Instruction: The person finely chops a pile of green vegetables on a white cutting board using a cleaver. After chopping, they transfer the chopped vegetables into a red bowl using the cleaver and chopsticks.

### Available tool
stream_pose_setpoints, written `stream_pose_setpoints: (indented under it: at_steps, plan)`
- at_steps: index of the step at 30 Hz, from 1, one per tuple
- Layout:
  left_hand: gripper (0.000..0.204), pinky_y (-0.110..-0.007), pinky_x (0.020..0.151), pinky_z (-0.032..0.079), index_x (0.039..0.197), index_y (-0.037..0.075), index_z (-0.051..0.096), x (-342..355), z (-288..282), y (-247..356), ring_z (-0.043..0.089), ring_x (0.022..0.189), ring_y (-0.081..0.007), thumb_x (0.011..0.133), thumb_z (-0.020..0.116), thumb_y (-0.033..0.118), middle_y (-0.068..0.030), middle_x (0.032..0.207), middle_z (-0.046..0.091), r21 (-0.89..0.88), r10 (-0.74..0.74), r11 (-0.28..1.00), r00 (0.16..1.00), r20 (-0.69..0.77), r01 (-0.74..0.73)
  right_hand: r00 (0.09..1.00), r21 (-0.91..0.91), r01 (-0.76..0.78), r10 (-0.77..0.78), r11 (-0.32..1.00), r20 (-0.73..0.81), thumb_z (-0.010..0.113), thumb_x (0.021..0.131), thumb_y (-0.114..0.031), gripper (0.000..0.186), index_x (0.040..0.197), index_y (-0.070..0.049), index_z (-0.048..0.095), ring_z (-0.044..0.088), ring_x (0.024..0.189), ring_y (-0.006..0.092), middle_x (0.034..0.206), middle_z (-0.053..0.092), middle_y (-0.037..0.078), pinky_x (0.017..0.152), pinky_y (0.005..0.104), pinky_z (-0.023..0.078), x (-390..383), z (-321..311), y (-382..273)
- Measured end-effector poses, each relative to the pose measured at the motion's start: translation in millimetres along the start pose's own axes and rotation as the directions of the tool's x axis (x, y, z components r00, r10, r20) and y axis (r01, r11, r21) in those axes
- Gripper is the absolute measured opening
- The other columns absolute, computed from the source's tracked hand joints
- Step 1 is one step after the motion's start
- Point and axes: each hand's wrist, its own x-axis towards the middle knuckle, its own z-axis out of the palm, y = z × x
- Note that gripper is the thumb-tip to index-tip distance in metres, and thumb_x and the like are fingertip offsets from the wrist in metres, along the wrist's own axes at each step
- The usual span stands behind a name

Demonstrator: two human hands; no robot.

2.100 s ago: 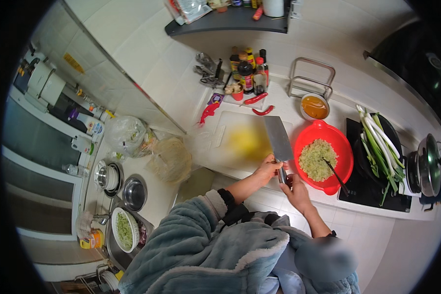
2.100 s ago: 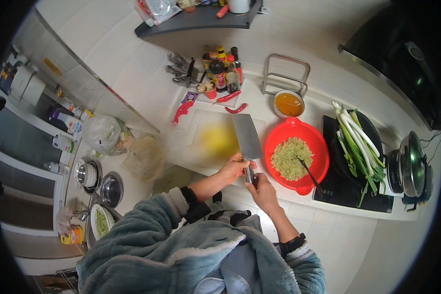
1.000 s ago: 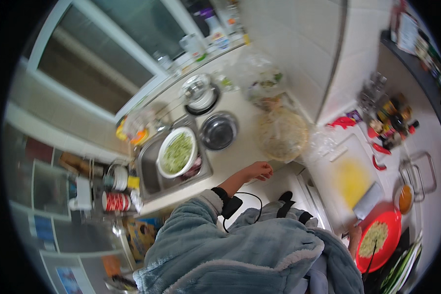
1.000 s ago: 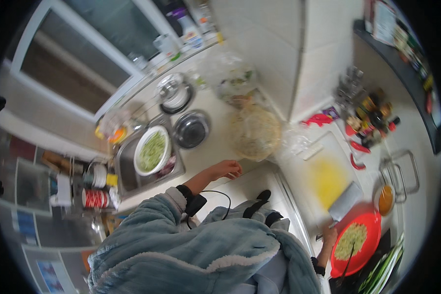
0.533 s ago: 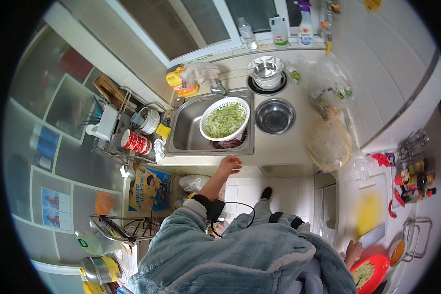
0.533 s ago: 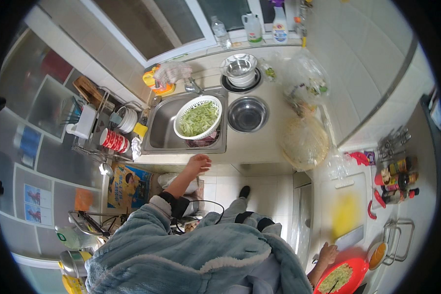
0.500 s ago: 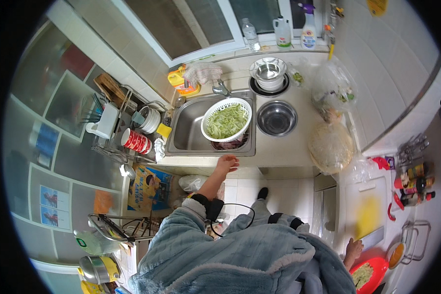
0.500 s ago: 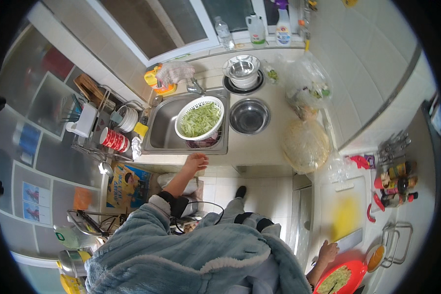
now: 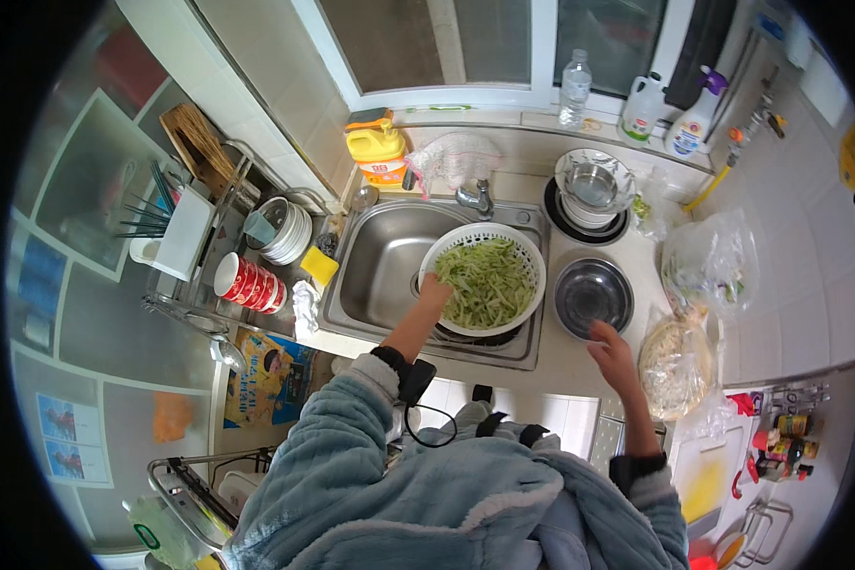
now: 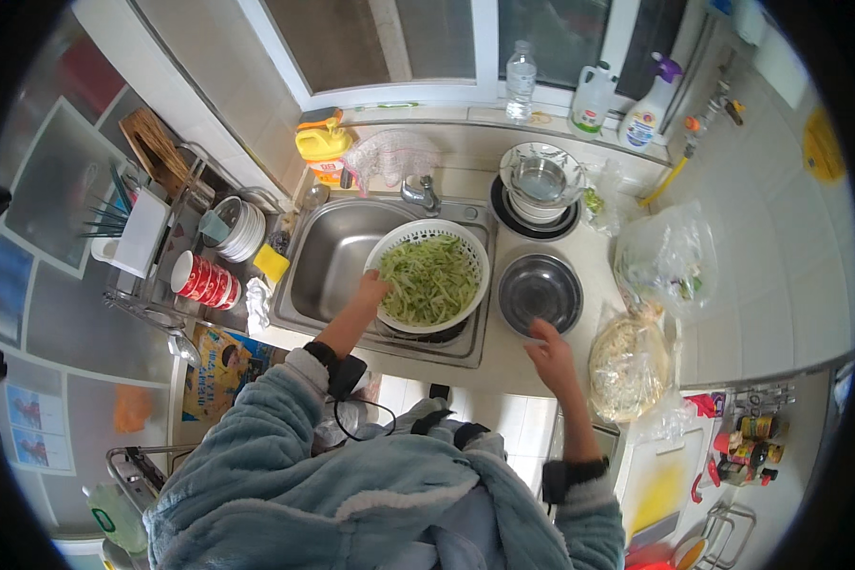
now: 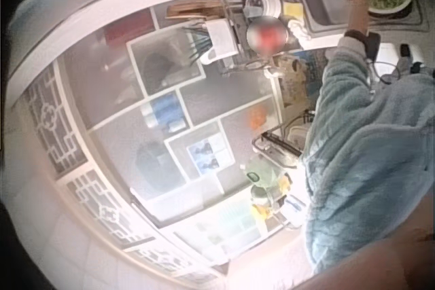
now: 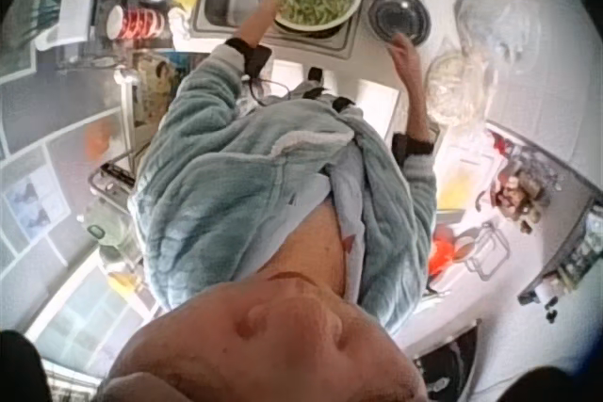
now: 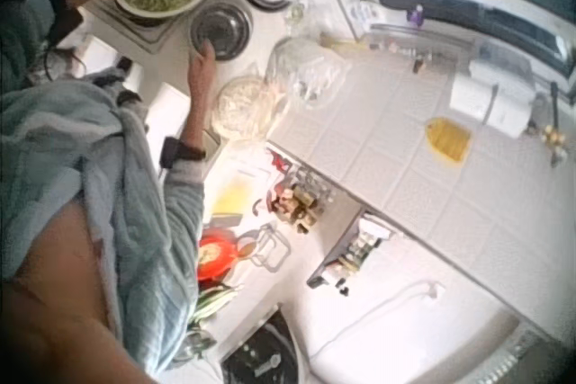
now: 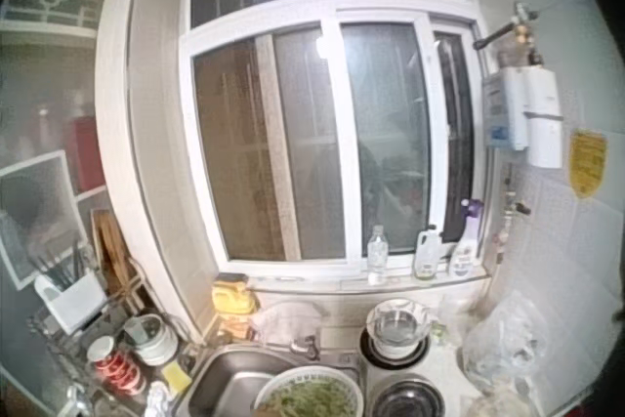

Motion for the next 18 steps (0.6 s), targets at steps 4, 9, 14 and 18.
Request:
stream_pose_setpoints:
  at_steps: [4, 9, 14, 18]
  plan:
    - [0.072, -0.047, 0.085, 0.053, 0.134, 0.002, 0.034, 26.0, 7.2, -6.5, 0.055, 0.107, -0.0366, 0.075, 0.074, 0.011, -0.0253, 0.125, 0.048, 0.215, 0.023, 0.975, 0.987, 0.159, -0.057, 0.978, -0.035, 0.012, -0.005, 0.999, 0.208, 0.066, 0.082, -0.019, 0.058, 0.132, 0.0, 0.045, 0.049, 0.122, 0.0319, 0.129, 0.051, 0.021, 0.1, 0.0394, 0.04, 111.2, 83.3, -23.6]
    - [0.1, -0.052, 0.104, 0.035, 0.145, 0.008, 0.012, 9.8, 27.5, 9.9, 0.008, 0.138, -0.0395, 0.071, 0.079, 0.013, -0.0221, 0.15, -0.002, 0.362, -0.252, 0.902, 0.968, -0.003, 0.236, 0.946, -0.367, 0.134, -0.008, 0.921, 0.324, 0.062, 0.082, -0.016, 0.069, 0.141, -0.001, 0.031, 0.033, 0.133, 0.0364, 0.143, 0.036, 0.021, 0.107, 0.0441, 0.033, 211.8, 150.4, -10.5]
    - [0.119, -0.056, 0.106, 0.027, 0.146, 0.012, 0.006, 5.4, 45.4, 14.4, 0.011, 0.136, -0.0419, 0.059, 0.087, 0.023, -0.0217, 0.147, 0.008, 0.459, -0.254, 0.837, 0.954, -0.157, 0.298, 0.892, -0.546, 0.212, 0.068, 0.81, 0.448, 0.06, 0.081, -0.014, 0.07, 0.143, -0.004, 0.029, 0.024, 0.137, 0.0375, 0.147, 0.028, 0.019, 0.108, 0.0479, 0.03, 276.8, 185.1, 16.5]
    - [0.129, -0.06, 0.103, 0.026, 0.147, 0.015, 0.0, 16.5, 50.2, 13.0, 0.013, 0.135, -0.0428, 0.054, 0.089, 0.024, -0.021, 0.147, 0.009, 0.471, -0.263, 0.826, 0.951, -0.165, 0.31, 0.871, -0.583, 0.191, 0.137, 0.79, 0.471, 0.061, 0.08, -0.031, 0.068, 0.141, -0.009, 0.037, 0.032, 0.13, 0.0432, 0.141, 0.036, 0.022, 0.107, 0.0501, 0.031, 293.6, 207.7, 21.8]
